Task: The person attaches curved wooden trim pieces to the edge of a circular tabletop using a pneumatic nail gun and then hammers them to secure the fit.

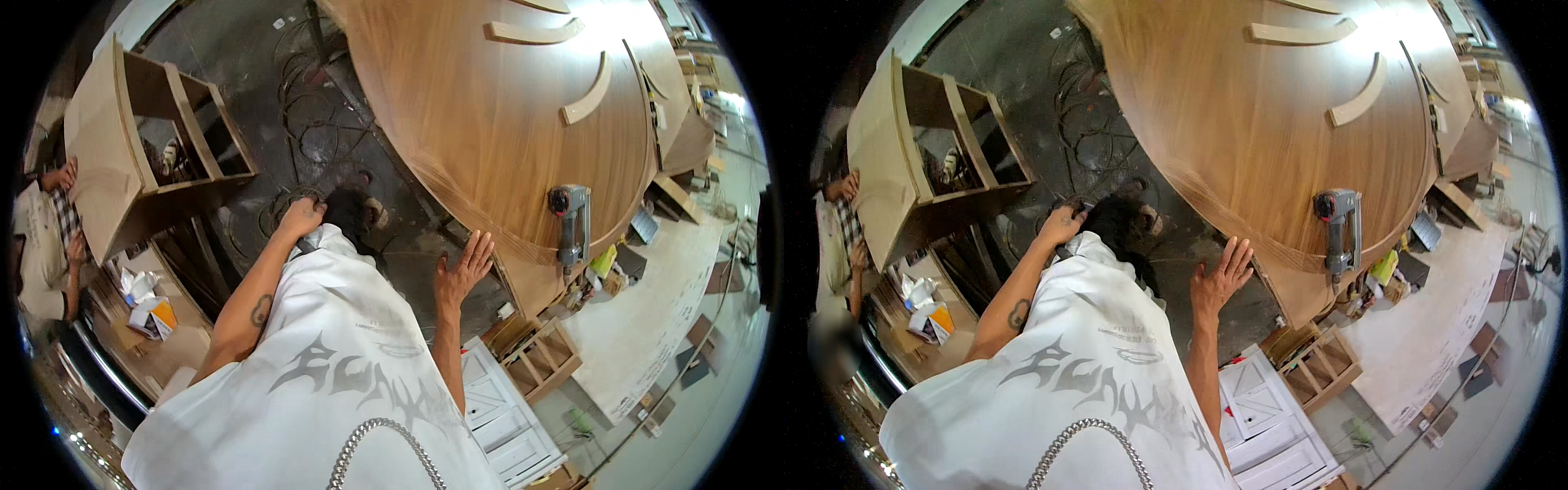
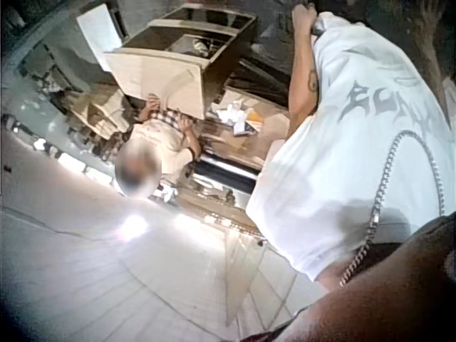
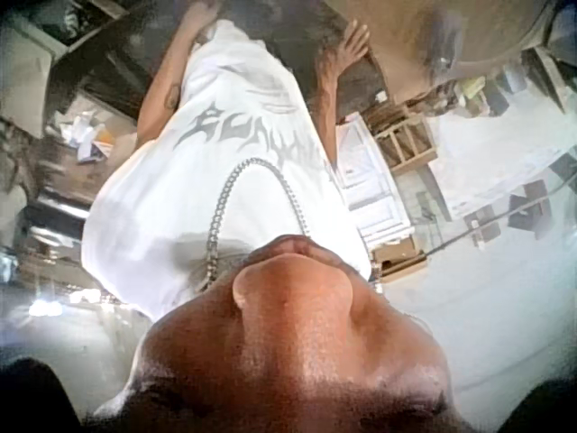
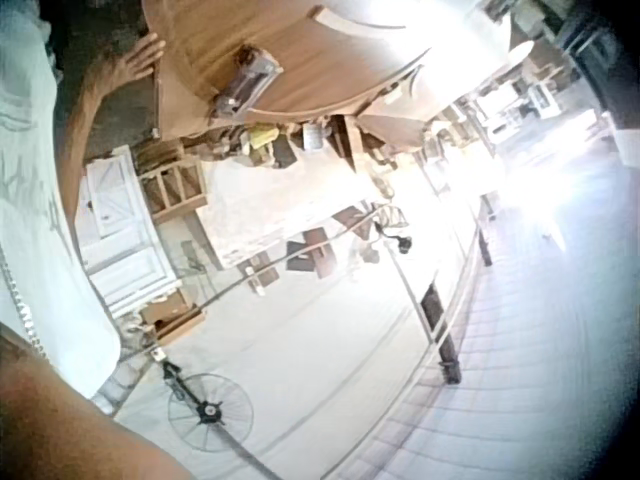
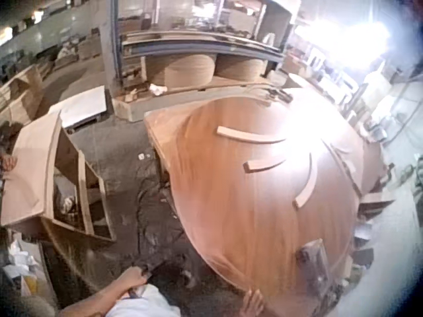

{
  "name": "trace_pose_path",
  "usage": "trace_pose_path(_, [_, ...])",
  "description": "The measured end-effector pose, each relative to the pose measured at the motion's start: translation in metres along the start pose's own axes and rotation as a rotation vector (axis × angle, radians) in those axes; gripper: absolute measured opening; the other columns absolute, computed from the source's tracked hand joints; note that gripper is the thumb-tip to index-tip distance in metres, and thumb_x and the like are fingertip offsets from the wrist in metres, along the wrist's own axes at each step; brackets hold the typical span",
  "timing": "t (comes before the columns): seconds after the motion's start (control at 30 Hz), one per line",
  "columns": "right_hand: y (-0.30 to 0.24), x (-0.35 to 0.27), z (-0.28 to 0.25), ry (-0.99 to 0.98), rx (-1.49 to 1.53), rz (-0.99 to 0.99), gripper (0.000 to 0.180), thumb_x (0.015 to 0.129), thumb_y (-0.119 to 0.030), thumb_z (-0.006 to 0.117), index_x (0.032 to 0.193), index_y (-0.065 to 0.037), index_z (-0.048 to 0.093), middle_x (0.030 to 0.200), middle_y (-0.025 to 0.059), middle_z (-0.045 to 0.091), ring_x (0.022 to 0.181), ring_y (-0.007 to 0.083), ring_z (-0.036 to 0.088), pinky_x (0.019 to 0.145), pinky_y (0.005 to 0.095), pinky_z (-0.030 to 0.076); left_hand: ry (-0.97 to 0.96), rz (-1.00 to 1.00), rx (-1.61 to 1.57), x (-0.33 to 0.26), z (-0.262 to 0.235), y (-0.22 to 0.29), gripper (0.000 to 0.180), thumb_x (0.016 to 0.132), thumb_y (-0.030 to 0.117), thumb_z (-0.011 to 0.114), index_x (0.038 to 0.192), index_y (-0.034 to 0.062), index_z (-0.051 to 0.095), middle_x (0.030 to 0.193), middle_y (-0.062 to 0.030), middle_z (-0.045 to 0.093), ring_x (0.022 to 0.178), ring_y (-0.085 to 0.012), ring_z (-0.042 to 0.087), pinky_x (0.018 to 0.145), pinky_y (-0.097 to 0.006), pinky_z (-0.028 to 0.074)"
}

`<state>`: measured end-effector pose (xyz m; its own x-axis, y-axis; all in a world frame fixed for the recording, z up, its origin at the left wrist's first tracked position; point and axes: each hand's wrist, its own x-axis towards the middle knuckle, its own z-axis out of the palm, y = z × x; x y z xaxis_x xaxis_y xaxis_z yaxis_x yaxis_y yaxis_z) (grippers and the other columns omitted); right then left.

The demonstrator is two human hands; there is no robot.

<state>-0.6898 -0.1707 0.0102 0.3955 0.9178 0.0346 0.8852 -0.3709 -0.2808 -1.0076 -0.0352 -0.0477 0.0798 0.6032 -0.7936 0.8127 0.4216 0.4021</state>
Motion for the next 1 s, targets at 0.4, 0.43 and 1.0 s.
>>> trace_pose_path(0.4, [0.001,-0.004,-0.006,-0.025,0.059,0.103,0.094,0.079,-0.013,0.074,0.159,-0.022,0.025,0.168,0.0051,0.018,0.153,0.0300,0.022,0.116,0.0644,0.023,-0.367,0.428,-0.368,-0.018,0.042,0.130,0.048,0.104,0.022,0.052,0.142,-0.0062,0.049,0.130,-0.0161,0.064,0.118,-0.0230,0.061,0.098,-0.032,0.048])
trace_pose_path(0.43, [0.002,-0.002,-0.008,-0.023,0.100,0.125,0.090,0.081,-0.015,0.073,0.159,-0.020,0.027,0.166,0.0072,0.022,0.150,0.0308,0.027,0.116,0.0628,0.023,-0.394,0.441,-0.334,-0.015,0.056,0.131,0.048,0.104,0.022,0.052,0.143,-0.0060,0.048,0.130,-0.0159,0.065,0.118,-0.0227,0.062,0.098,-0.032,0.048])
trace_pose_path(1.0, [0.208,-0.405,0.145,-0.069,1.256,1.318,0.021,0.092,-0.017,0.063,0.103,0.000,0.068,0.082,0.0102,0.066,0.072,0.0170,0.061,0.061,0.0321,0.048,-0.265,0.972,0.164,-0.128,0.262,0.280,0.041,0.103,0.030,0.053,0.130,-0.0007,0.060,0.101,-0.0197,0.071,0.094,-0.0294,0.069,0.083,-0.039,0.052])
